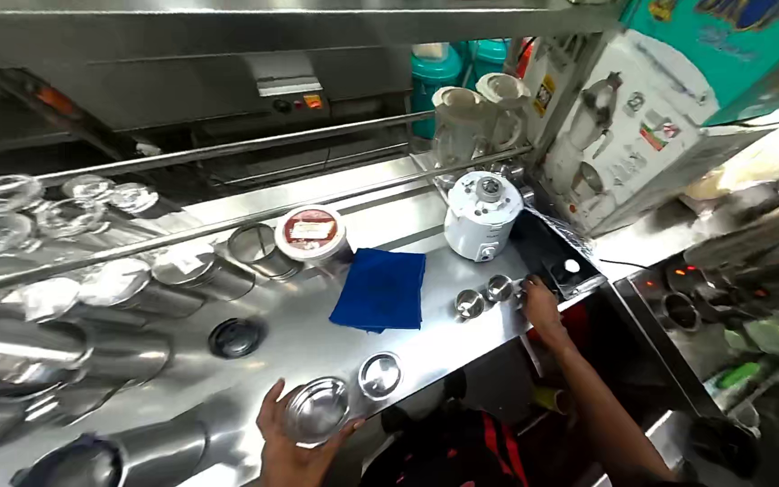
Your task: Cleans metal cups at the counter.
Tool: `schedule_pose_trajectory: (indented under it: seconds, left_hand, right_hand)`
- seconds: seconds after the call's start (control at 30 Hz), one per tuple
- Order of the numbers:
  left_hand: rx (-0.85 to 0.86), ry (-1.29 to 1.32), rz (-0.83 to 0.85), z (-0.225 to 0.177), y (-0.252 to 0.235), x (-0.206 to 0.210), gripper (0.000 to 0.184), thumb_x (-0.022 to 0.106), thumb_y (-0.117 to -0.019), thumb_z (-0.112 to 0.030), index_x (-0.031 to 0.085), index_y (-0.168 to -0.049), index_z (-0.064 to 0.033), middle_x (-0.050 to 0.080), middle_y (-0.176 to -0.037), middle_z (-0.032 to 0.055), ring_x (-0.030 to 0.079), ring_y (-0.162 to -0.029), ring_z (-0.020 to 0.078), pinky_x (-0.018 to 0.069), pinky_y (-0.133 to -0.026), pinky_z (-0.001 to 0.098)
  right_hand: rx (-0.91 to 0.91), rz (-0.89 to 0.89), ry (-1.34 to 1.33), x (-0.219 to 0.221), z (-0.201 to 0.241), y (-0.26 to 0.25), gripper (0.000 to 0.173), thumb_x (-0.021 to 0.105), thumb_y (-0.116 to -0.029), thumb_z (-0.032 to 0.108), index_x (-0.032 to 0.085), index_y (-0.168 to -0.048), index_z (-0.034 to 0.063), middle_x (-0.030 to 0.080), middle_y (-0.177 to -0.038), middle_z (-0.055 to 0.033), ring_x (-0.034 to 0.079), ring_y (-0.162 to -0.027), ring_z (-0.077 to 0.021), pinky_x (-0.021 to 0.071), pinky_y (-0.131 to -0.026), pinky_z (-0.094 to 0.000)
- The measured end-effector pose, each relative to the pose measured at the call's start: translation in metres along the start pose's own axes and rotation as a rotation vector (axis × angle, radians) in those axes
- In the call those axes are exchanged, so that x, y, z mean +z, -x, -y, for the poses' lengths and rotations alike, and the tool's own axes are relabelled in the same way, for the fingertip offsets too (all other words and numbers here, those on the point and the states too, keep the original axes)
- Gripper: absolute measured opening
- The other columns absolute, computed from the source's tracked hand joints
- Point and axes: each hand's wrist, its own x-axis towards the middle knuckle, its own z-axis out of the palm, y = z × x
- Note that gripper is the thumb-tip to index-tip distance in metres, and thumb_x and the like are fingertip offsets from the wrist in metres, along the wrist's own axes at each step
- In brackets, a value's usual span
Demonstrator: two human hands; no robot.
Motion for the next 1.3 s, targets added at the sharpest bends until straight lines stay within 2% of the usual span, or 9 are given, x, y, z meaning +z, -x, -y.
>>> schedule_pose_trajectory:
  seconds: [0.17, 0.3, 0.4, 0.47, 0.63, 0.77, 0.93, 1.1, 1.3]
  left_hand:
    - [0.035, -0.060, -0.163, -0.058, -0.007, 0.006, 0.124, 0.098, -0.0577, -0.049, 0.031, -0.155, -0.0105, 0.044, -0.153, 0.0140, 0.048, -0.138, 0.0245, 0.0448, -0.114, 0.0448]
    - [0.132, 0.037, -0.149, -0.085, -0.009, 0.011, 0.136, 0.100, -0.0542, -0.045, 0.016, -0.160, -0.0290, 0.054, -0.146, 0.0024, 0.057, -0.131, 0.0230, 0.0504, -0.111, 0.0449]
    - [0.203, 0.175, -0.077, -0.094, -0.013, 0.011, 0.139, 0.102, -0.0539, -0.039, 0.013, -0.160, -0.0315, 0.056, -0.145, 0.0035, 0.059, -0.129, 0.0259, 0.0527, -0.109, 0.0451]
    - [0.252, 0.277, -0.006, -0.097, -0.017, 0.006, 0.138, 0.103, -0.0538, -0.033, 0.014, -0.160, -0.0323, 0.057, -0.144, 0.0061, 0.060, -0.128, 0.0295, 0.0539, -0.108, 0.0470]
    - [0.414, 0.350, 0.127, -0.103, -0.028, -0.026, 0.123, 0.102, -0.0559, -0.030, 0.026, -0.153, -0.0286, 0.059, -0.142, 0.0050, 0.061, -0.126, 0.0274, 0.0544, -0.107, 0.0448]
    - [0.394, 0.592, 0.187, -0.101, -0.028, -0.047, 0.112, 0.103, -0.0535, -0.022, 0.032, -0.140, -0.0222, 0.062, -0.133, 0.0104, 0.063, -0.122, 0.0297, 0.0567, -0.103, 0.0451]
    - [0.254, 0.951, 0.207, -0.093, -0.016, -0.064, 0.097, 0.097, -0.0647, -0.030, 0.040, -0.142, -0.0193, 0.059, -0.137, 0.0100, 0.062, -0.122, 0.0241, 0.0556, -0.101, 0.0392]
    - [0.101, 1.075, -0.043, -0.097, -0.007, -0.058, 0.069, 0.052, -0.0934, -0.070, 0.054, -0.135, -0.0148, 0.062, -0.132, 0.0127, 0.063, -0.117, 0.0248, 0.0556, -0.094, 0.0403]
    - [-0.046, 1.191, -0.123, -0.107, -0.021, -0.062, 0.053, 0.031, -0.1075, -0.054, 0.065, -0.104, -0.0140, 0.067, -0.107, 0.0060, 0.067, -0.103, 0.0175, 0.0572, -0.087, 0.0350]
  right_hand:
    - [0.050, -0.150, -0.254, -0.017, 0.001, 0.009, 0.036, 0.063, -0.0999, 0.019, 0.062, -0.125, -0.0059, 0.065, -0.116, -0.0303, 0.066, -0.106, -0.0451, 0.0525, -0.091, -0.0654]
    - [-0.067, -0.348, -0.898, -0.072, 0.056, 0.040, 0.030, 0.058, -0.1026, 0.017, 0.053, -0.128, 0.0018, 0.065, -0.098, -0.0008, 0.066, -0.085, -0.0078, 0.0590, -0.079, -0.0296]
    - [-0.268, -0.312, -1.125, -0.100, 0.126, 0.065, 0.025, 0.066, -0.0989, 0.018, 0.061, -0.123, 0.0209, 0.069, -0.102, 0.0122, 0.066, -0.083, -0.0023, 0.0595, -0.074, -0.0238]
    - [-0.442, -0.182, -1.121, -0.106, 0.172, 0.088, 0.025, 0.070, -0.0960, 0.020, 0.067, -0.120, 0.0266, 0.070, -0.107, 0.0110, 0.069, -0.084, -0.0038, 0.0619, -0.071, -0.0247]
    - [-0.811, -0.109, -0.881, -0.105, 0.272, 0.134, 0.022, 0.068, -0.0925, 0.002, 0.077, -0.111, 0.0106, 0.072, -0.108, -0.0033, 0.071, -0.093, -0.0109, 0.0638, -0.078, -0.0275]
    - [-0.893, -0.326, -0.523, -0.090, 0.318, 0.152, 0.016, 0.069, -0.0924, 0.009, 0.079, -0.105, 0.0096, 0.073, -0.093, -0.0027, 0.066, -0.081, -0.0135, 0.0549, -0.068, -0.0284]
    - [-0.816, -0.319, -0.215, -0.097, 0.360, 0.170, 0.017, 0.066, -0.0928, 0.016, 0.081, -0.102, 0.0182, 0.073, -0.090, 0.0040, 0.061, -0.074, -0.0151, 0.0460, -0.058, -0.0304]
    - [-0.872, -0.227, -0.203, -0.079, 0.384, 0.180, 0.022, 0.062, -0.0936, 0.009, 0.078, -0.108, 0.0140, 0.069, -0.105, -0.0021, 0.061, -0.086, -0.0200, 0.0497, -0.062, -0.0324]
    - [-1.227, -0.143, -0.434, -0.066, 0.376, 0.169, 0.021, 0.060, -0.0951, 0.003, 0.078, -0.102, 0.0123, 0.072, -0.107, -0.0016, 0.064, -0.096, -0.0176, 0.0525, -0.084, -0.0347]
